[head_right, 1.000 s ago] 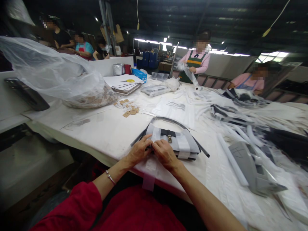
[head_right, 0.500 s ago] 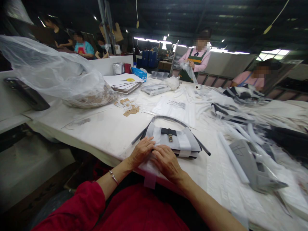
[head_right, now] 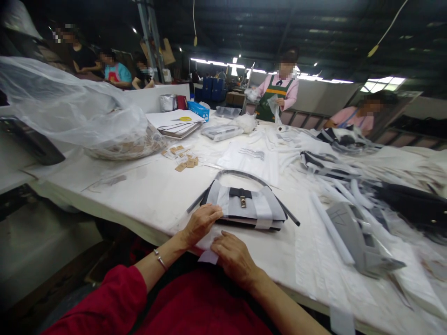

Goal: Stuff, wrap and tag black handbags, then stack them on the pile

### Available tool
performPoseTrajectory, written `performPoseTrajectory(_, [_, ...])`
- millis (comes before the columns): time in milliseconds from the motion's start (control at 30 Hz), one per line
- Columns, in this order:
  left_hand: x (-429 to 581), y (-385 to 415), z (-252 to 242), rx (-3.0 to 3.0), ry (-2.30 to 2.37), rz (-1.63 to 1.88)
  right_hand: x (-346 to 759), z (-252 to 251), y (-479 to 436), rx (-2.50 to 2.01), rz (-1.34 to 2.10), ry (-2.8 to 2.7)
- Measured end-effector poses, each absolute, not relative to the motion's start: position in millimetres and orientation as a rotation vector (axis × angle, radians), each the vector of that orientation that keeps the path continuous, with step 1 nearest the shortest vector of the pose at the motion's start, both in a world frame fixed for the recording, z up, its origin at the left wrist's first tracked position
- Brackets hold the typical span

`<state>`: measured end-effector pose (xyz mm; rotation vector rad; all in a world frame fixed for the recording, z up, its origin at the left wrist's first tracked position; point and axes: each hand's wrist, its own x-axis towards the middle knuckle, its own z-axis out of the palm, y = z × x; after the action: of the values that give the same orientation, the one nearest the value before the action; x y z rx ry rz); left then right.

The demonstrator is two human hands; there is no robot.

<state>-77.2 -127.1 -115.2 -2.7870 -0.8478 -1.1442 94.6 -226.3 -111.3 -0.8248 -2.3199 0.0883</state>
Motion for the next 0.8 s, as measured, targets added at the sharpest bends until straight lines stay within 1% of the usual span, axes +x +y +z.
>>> performPoseTrajectory(133, [-81.7, -128.9, -119.5, -2.772, -0.77, -1.022, 100.3, -105.6, -224.3, -0.849, 0.243, -2.255])
performPoseTrajectory(267, [-88.6, -136.8, -121.1, -2.773, -0.791, -0.893, 109.3, -84.4, -210.8, -1.012, 0.488, -2.115])
performPoseTrajectory(400, [-90.1, -146.1, -114.1, -2.825, -0.924, -0.915, 113.3, -56.2, -181.1, -1.213, 0.754, -1.973])
performPoseTrajectory(467, [-86.1, -149.7, -108.6, -2.867, -1.036, -0.964, 114.7, -45.4, -163.0, -1.262, 0.822, -1.944])
performPoseTrajectory(533, [-78.7, -151.7, -104.2, -2.856, -1.183, -1.052, 116.4, -38.0, -144.2, -1.317, 0.822, -1.949])
performPoseTrajectory(633, [-64.1, -151.1, -102.2, -2.738, -1.398, -1.211, 119.5, -34.0, -117.5, -1.41, 0.735, -2.031])
performPoseTrajectory(800, [-45.1, -144.0, -105.4, -2.504, -1.602, -1.373, 122.8, -44.1, -90.7, -1.476, 0.629, -2.084])
